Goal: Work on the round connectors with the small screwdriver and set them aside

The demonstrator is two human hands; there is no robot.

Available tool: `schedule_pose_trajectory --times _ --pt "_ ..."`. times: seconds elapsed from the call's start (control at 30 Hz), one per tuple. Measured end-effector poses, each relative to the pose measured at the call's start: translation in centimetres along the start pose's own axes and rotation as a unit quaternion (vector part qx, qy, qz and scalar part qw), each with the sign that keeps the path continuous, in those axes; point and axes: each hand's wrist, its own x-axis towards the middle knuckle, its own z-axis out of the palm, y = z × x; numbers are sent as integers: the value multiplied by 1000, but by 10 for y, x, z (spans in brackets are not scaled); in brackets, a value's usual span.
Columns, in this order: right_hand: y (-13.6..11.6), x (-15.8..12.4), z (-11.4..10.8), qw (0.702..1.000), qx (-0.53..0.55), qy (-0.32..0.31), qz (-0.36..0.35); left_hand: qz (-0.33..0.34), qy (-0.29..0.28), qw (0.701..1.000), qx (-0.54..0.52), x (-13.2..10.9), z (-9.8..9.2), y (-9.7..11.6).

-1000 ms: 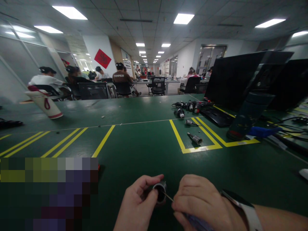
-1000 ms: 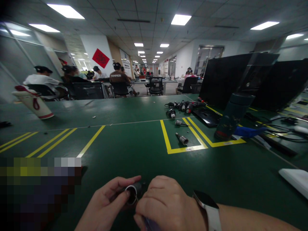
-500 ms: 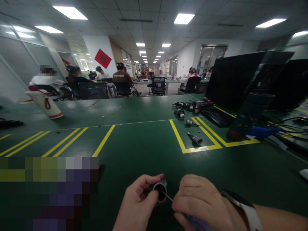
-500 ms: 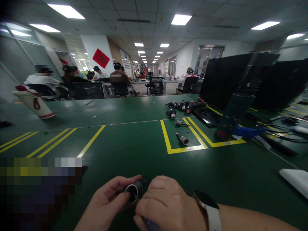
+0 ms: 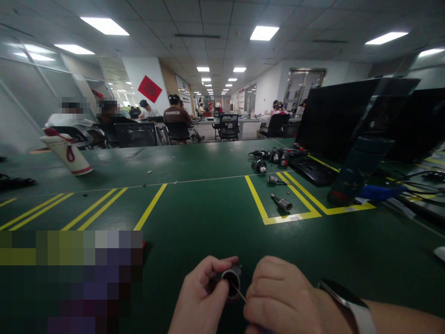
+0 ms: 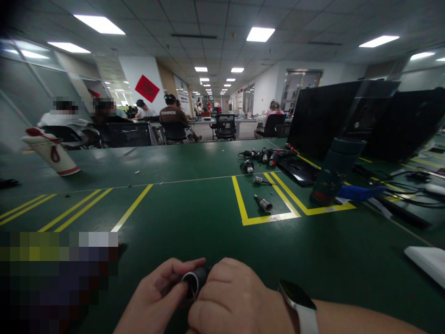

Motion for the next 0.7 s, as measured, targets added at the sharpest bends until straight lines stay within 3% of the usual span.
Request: schedule_pose_trajectory --times 0.23,0.4,0.53,0.7 --pt "0 1 -3 998 33 31 49 -3 -6 999 -35 -2 3 1" --pt "2 -1 -7 976 116 83 162 -11 0 995 -102 -4 5 -1" --pt "11 -4 -2 929 190 143 283 -16 -3 989 -144 -2 5 0" --pt "24 -5 9 822 373 181 390 -11 38 991 -125 1 5 2"
